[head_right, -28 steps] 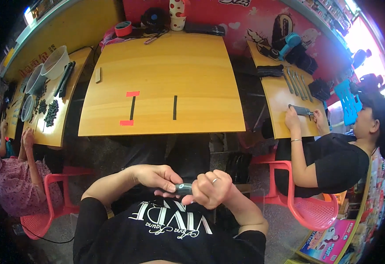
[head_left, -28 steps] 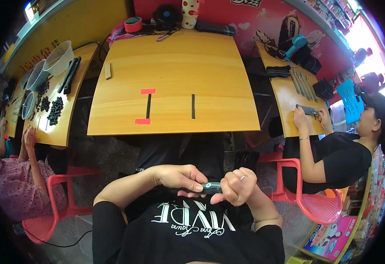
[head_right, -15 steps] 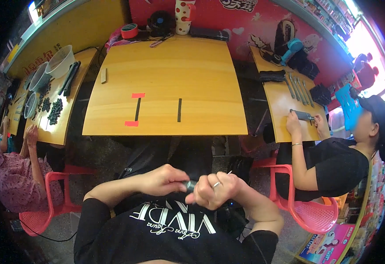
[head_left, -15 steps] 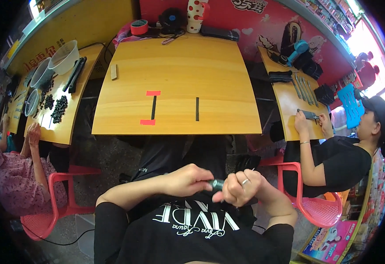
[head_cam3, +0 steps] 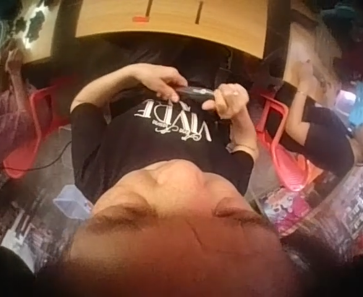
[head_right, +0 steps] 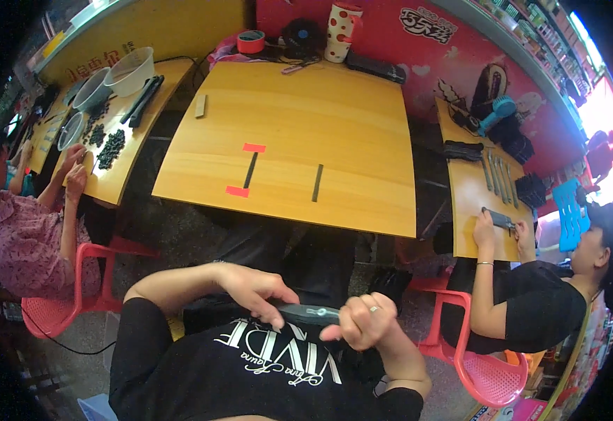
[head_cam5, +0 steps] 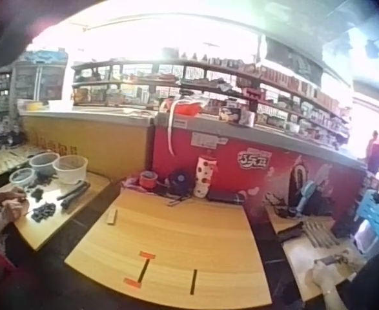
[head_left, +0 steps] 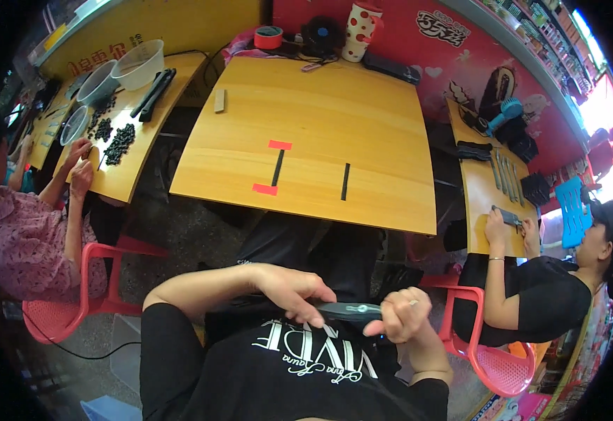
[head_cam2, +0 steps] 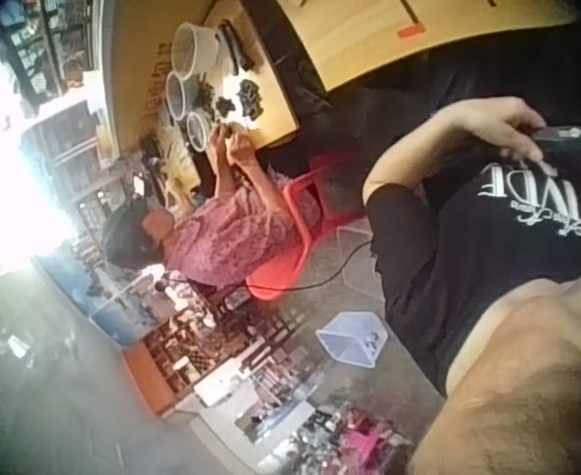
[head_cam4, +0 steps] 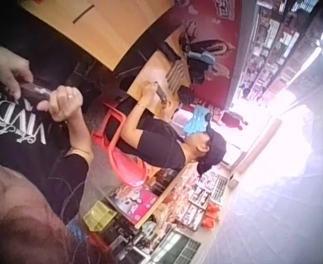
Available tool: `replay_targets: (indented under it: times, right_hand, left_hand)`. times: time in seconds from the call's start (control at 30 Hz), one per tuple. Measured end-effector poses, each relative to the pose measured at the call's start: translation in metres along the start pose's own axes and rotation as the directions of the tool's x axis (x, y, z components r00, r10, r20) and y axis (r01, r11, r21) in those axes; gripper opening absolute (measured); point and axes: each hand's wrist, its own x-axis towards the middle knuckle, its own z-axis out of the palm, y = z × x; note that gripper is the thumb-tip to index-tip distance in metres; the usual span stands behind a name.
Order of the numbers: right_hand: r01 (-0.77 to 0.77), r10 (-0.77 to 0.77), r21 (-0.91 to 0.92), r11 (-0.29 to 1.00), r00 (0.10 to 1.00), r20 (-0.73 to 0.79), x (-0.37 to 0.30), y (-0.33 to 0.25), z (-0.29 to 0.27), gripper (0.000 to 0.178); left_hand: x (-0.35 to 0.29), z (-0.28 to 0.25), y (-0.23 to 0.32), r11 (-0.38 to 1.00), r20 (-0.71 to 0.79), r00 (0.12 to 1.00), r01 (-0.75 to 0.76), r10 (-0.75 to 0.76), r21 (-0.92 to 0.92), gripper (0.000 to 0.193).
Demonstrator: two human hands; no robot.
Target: Assembling and attaching small buckles or components to black fabric straps at a workbench.
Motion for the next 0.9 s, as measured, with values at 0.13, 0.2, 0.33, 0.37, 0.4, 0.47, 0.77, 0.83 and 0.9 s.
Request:
replay_targets:
  times: [0.13, 0.2, 0.33, 0.37, 0.4, 0.47, 0.77, 0.83, 0.9]
  right_hand:
    - [0.122, -0.114, -0.22, 0.968, 0.992, 0.047, 0.01, 0.006, -0.023, 0.048]
    - [0.161, -0.133, -0.304, 0.939, 0.985, 0.112, 0.016, 0.006, -0.031, 0.049]
    - [0.167, -0.133, -0.323, 0.931, 0.983, 0.125, 0.02, 0.006, -0.043, 0.047]
    - [0.162, -0.122, -0.332, 0.929, 0.983, 0.137, 0.017, 0.007, -0.039, 0.047]
    - [0.121, -0.103, -0.291, 0.949, 0.992, 0.076, 0.011, 0.009, -0.031, 0.047]
    - [0.02, -0.02, -0.146, 0.989, 1.0, 0.003, 0.004, 0.014, -0.012, 0.045]
    - [-0.312, 0.363, 0.405, -0.86, 0.183, 0.913, -0.02, -0.058, 0.094, 0.046]
    - [-0.355, 0.413, 0.431, -0.83, 0.127, 0.902, -0.014, -0.047, 0.08, 0.046]
    - [-0.538, 0.717, 0.599, -0.593, -0.016, 0.697, -0.013, -0.039, 0.068, 0.04]
  left_hand:
    - [0.002, -0.009, -0.017, 0.869, 0.257, 0.956, 0.006, 0.139, -0.495, 0.049]
    - [0.011, -0.001, -0.022, 0.655, 0.279, 0.887, -0.034, 0.368, -0.755, 0.05]
    - [0.009, 0.009, -0.012, 0.696, 0.219, 0.931, -0.049, 0.291, -0.717, 0.044]
    - [0.005, 0.006, -0.012, 0.695, 0.235, 0.926, -0.04, 0.296, -0.717, 0.044]
    - [0.001, 0.001, -0.013, 0.779, 0.151, 0.974, -0.038, 0.169, -0.626, 0.044]
    - [-0.01, -0.004, 0.0, 0.946, -0.13, 0.991, -0.036, -0.007, -0.321, 0.042]
    - [0.004, -0.005, 0.016, 0.15, -0.093, 0.436, -0.098, 0.895, 0.984, 0.029]
    - [0.008, -0.005, 0.014, 0.098, -0.065, 0.453, -0.051, 0.889, 0.994, 0.029]
    - [0.014, -0.008, 0.012, 0.064, -0.037, 0.4, -0.055, 0.916, 0.996, 0.028]
